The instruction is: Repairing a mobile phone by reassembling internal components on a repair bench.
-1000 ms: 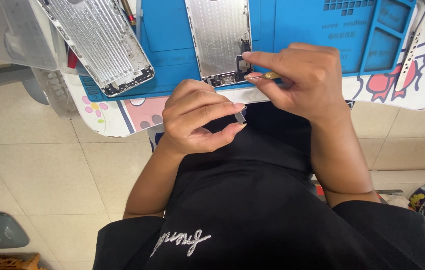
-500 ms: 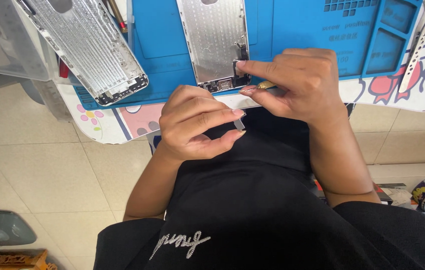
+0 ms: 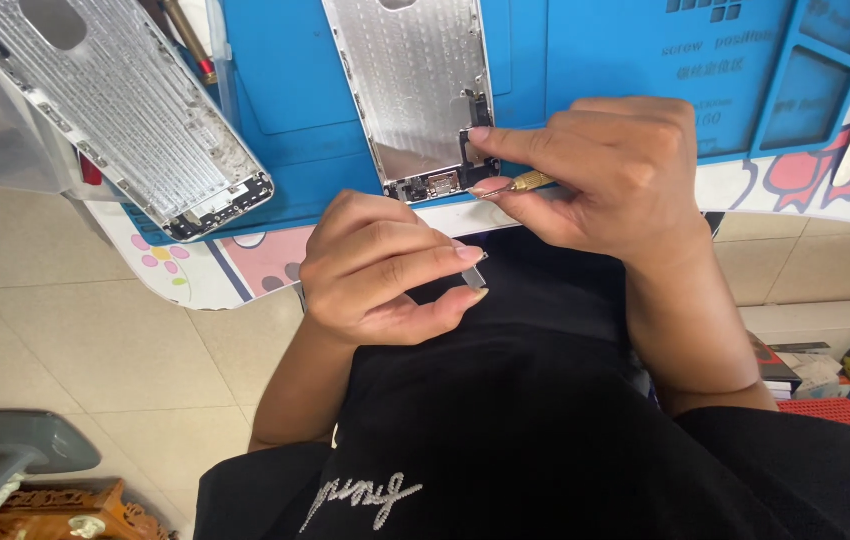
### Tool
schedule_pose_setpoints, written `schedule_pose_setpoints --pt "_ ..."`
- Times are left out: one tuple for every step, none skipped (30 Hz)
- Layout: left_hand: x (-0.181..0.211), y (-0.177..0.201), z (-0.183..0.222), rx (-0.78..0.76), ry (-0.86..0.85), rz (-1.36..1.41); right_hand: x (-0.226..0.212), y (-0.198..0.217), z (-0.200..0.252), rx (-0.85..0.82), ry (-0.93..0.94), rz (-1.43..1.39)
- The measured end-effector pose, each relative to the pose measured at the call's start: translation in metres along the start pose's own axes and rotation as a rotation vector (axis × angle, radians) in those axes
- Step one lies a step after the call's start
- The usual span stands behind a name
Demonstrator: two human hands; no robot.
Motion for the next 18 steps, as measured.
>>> schedule_pose_setpoints --pt "-0.001 0.000 -0.001 0.001 0.003 -0.006 0.000 0.001 -0.002 -0.002 0.000 0.013" --pt "-0.001 0.000 -0.001 0.002 0.006 -0.013 -0.001 0.002 -0.004 -0.004 0.000 0.025" --pt "-0.001 -0.001 -0.001 0.001 0.008 -0.012 0.000 0.001 -0.004 -0.005 -0.002 0.023" --pt "-0.003 -0.001 -0.002 0.003 0.028 -0.009 0.000 0.001 -0.004 -0.004 0.007 0.022" --pt "-0.005 -0.001 -0.001 0.006 0.047 -0.007 0.000 0.001 -0.004 -0.002 0.017 0.020" --pt "-0.003 0.000 -0.001 0.005 0.048 -0.007 0.000 0.001 -0.003 -0.003 0.016 0.019" --pt "-0.007 0.001 -0.001 0.014 0.118 -0.029 0.001 0.000 -0.003 -0.008 0.005 0.013" --pt "-0.010 0.003 0.000 0.023 0.187 -0.049 0.002 0.000 -0.002 -0.014 -0.007 0.007" --pt "-0.008 0.004 -0.003 0.022 0.188 -0.050 0.002 0.000 -0.002 -0.013 -0.007 0.005" --pt "-0.005 0.005 -0.006 0.003 0.181 -0.136 0.002 0.000 -0.002 -0.015 0.002 0.014" --pt "-0.003 0.006 -0.009 -0.017 0.173 -0.221 0.001 0.001 -0.003 -0.016 0.010 0.023" --pt "-0.002 0.008 -0.012 -0.017 0.173 -0.221 0.001 0.001 -0.003 -0.016 0.010 0.023" --pt "-0.002 0.009 -0.015 -0.038 0.187 -0.307 0.001 0.001 -0.003 -0.013 0.011 0.026" --pt "-0.003 0.010 -0.018 -0.059 0.201 -0.392 0.000 0.002 -0.003 -0.011 0.012 0.028" --pt "-0.004 0.011 -0.020 -0.057 0.200 -0.396 -0.001 0.002 -0.003 -0.009 0.016 0.027" --pt "-0.006 0.009 -0.022 -0.093 0.209 -0.420 -0.001 0.002 -0.003 -0.013 0.013 0.028" --pt "-0.008 0.008 -0.024 -0.128 0.217 -0.442 -0.001 0.002 -0.003 -0.016 0.009 0.029" --pt "-0.009 0.007 -0.028 -0.127 0.215 -0.445 -0.001 0.003 -0.004 -0.014 0.012 0.030"
Point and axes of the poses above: each hand's wrist, its own z-axis away from the middle knuckle, its own y-axis out of the back of the hand, x = y × z, the point moved 8 cm from there along -z, towards the middle knuckle, and after that the axes turned 1 degree about -z, right-handed, at the moved point
